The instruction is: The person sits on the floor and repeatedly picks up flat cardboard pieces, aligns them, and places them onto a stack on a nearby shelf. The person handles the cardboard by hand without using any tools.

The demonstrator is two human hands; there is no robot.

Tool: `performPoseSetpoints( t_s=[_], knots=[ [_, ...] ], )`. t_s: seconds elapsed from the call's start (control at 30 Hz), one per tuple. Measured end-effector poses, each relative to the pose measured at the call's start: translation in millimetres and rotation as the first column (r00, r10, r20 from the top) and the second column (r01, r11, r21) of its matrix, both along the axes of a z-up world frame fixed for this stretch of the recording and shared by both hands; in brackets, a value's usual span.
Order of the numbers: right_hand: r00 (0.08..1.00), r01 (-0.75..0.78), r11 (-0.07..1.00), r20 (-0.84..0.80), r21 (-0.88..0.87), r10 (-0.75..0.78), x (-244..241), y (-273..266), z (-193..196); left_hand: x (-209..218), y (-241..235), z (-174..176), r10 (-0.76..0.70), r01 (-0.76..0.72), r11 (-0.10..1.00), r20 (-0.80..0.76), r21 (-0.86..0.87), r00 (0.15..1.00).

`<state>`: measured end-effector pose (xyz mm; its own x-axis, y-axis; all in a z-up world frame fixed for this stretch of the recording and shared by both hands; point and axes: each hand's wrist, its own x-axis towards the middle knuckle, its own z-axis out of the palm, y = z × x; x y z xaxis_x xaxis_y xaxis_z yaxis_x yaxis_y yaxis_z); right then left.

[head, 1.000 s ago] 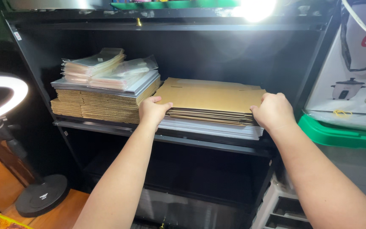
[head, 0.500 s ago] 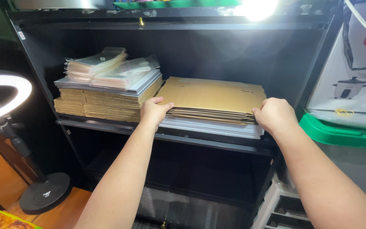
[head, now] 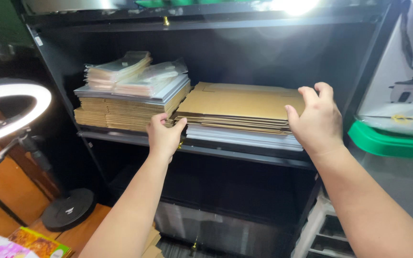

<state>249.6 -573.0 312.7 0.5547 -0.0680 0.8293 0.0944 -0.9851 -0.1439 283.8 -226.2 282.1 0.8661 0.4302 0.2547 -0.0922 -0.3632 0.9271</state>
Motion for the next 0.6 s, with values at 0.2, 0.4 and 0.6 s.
performPoseSetpoints(
  t_s=[0.2,0.4,0.6],
  knots=[
    [0.831,-0.377,0.919,0.396,-0.117,0.391,-28.3,46.9,-24.7,-60.0,67.3,-62.8,0.049,-0.050,0.997,-0.024,-0.054,0.999],
    [0.660,-0.684,0.728,0.393,-0.040,0.641,-59.8,110.7,-86.5,-141.9,157.3,-181.7,0.236,-0.271,0.954,-0.240,-0.126,0.942],
    [0.557,-0.698,0.287,0.245,0.656,0.794,-30.8,179.9,-247.0,-242.2,200.9,-296.1,0.408,-0.302,0.890,-0.303,0.341,0.861]
  ],
)
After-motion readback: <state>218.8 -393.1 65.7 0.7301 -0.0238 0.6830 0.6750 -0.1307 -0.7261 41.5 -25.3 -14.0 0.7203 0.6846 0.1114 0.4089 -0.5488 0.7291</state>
